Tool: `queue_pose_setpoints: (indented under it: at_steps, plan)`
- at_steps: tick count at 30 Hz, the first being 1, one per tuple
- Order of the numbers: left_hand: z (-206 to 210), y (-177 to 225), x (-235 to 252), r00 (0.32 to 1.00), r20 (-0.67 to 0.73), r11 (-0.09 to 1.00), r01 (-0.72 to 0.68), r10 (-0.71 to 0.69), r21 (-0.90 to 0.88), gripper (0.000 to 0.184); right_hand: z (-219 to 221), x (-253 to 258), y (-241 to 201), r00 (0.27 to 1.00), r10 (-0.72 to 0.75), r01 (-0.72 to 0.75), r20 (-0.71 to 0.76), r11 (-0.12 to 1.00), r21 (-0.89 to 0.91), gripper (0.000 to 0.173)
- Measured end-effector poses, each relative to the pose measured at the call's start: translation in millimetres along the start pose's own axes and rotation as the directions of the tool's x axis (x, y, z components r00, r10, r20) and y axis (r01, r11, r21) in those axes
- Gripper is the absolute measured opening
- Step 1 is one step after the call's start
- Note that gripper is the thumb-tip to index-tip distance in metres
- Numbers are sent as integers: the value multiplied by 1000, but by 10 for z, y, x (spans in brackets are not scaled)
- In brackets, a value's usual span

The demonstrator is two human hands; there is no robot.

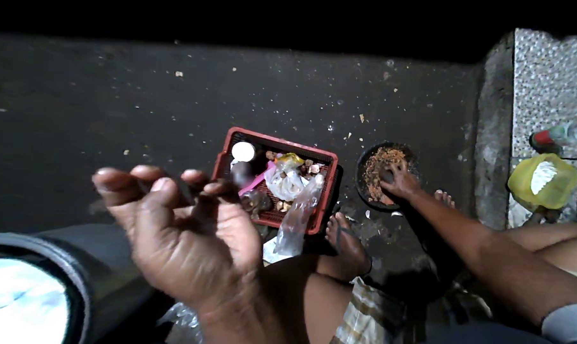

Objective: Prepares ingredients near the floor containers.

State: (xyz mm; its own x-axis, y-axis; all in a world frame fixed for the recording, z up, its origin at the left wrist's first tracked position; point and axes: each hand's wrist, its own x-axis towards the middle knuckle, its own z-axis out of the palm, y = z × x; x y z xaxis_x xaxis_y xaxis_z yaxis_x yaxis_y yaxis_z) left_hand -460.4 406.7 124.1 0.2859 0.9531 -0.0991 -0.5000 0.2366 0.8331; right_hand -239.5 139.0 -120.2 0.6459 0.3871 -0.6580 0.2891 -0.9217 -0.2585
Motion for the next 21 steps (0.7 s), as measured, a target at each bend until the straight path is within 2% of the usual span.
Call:
queue_pose_setpoints:
  at_steps: [3,5,7,9,11,14,17,18,19,21]
  plan:
    - [23,-6,-20,1000,19,1000,-9,9,12,30,-341,208,196,999,47,-37,-25,954,299,65]
    - [-57,25,-51,1000,27,1000,-7,6,15,30,-288,83,412,994,107,-89,-17,896,435,66]
    - [-103,29,-54,1000,17,1000,-16,16,2,32,-81,-150,586,992,115,-90,-52,932,351,69]
    - [-82,35,-57,1000,-10,1000,-21,21,18,33,133,-330,555,998,51,-45,-49,994,100,68]
    - [-15,33,-66,1000,-9,998,-13,14,64,33,207,-267,439,999,-14,13,-36,999,-30,64]
    - [81,-43,-64,999,47,997,3,-6,83,32,23,31,358,997,-44,43,-58,999,-20,66]
    - [88,-41,-79,997,71,999,31,-34,38,32,-96,-25,484,999,-2,15,-46,957,290,67]
    - [80,-32,-81,997,63,999,34,-35,28,32,-34,-120,554,998,12,6,-59,952,307,67]
    - [75,-22,-84,998,52,999,33,-34,30,32,42,-241,590,998,12,2,-54,969,247,69]
    - [83,-10,-99,999,35,998,27,-30,63,30,166,-431,551,999,-40,40,-11,999,-25,67]
